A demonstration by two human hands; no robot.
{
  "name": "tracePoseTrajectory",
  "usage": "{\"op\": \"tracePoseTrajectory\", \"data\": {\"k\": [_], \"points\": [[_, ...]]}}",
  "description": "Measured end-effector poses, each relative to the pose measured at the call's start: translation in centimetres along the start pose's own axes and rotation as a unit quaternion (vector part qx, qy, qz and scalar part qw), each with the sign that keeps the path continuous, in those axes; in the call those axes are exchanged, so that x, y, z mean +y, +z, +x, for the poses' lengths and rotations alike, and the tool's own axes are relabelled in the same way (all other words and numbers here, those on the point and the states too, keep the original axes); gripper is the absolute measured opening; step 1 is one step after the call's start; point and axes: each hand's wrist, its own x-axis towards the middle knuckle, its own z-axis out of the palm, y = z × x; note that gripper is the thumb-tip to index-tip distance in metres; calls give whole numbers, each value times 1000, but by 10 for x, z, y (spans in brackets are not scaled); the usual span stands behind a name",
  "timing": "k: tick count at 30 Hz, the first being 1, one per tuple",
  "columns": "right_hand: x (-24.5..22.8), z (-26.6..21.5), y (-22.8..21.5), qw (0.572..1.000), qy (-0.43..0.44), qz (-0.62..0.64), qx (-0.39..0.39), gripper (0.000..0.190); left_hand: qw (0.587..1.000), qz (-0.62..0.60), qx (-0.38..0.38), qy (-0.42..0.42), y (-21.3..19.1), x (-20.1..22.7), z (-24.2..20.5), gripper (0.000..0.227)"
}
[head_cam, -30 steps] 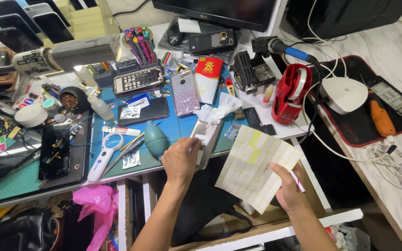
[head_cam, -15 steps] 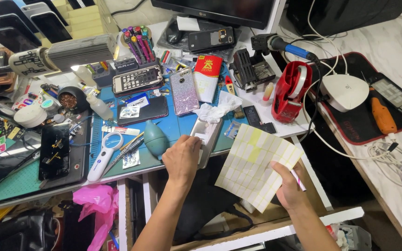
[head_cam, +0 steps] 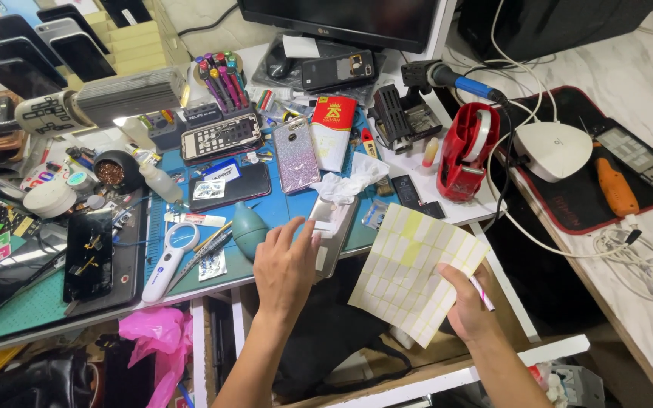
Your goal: Writing notes in a notebook and labeling a mobile phone battery component at a repair station.
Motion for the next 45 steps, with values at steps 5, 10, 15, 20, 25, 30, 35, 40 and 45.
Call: {"op": "tracePoseTrajectory", "data": {"k": [5,10,15,20,25,30,35,40,45], "points": [[0,0,1,1000,-6,-5,-9,40,989,12,-116,91,2,4,-27,75],[5,3,-3,1000,-26,-13,-3,36,985,36,-153,70,8,6,-29,73],[1,2,1,1000,2,-17,20,36,982,34,-182,42,8,6,-25,75],[7,5,-6,929,-52,-366,8,43,988,-87,-128,2,-19,11,-17,71],[2,9,-6,919,-66,-387,33,45,754,-488,-82,-432,-21,15,-62,23],[-9,23,-10,913,-74,-399,-52,57,423,-604,-154,-658,-40,10,-37,42],[-10,22,-8,914,-27,-400,-69,50,381,-644,-135,-650,-36,12,-32,53],[-18,9,4,850,50,-516,-93,43,422,-642,-131,-627,-40,17,-40,56],[-9,6,0,677,172,-711,-76,70,423,-630,-166,-630,-32,15,-36,51]]}}
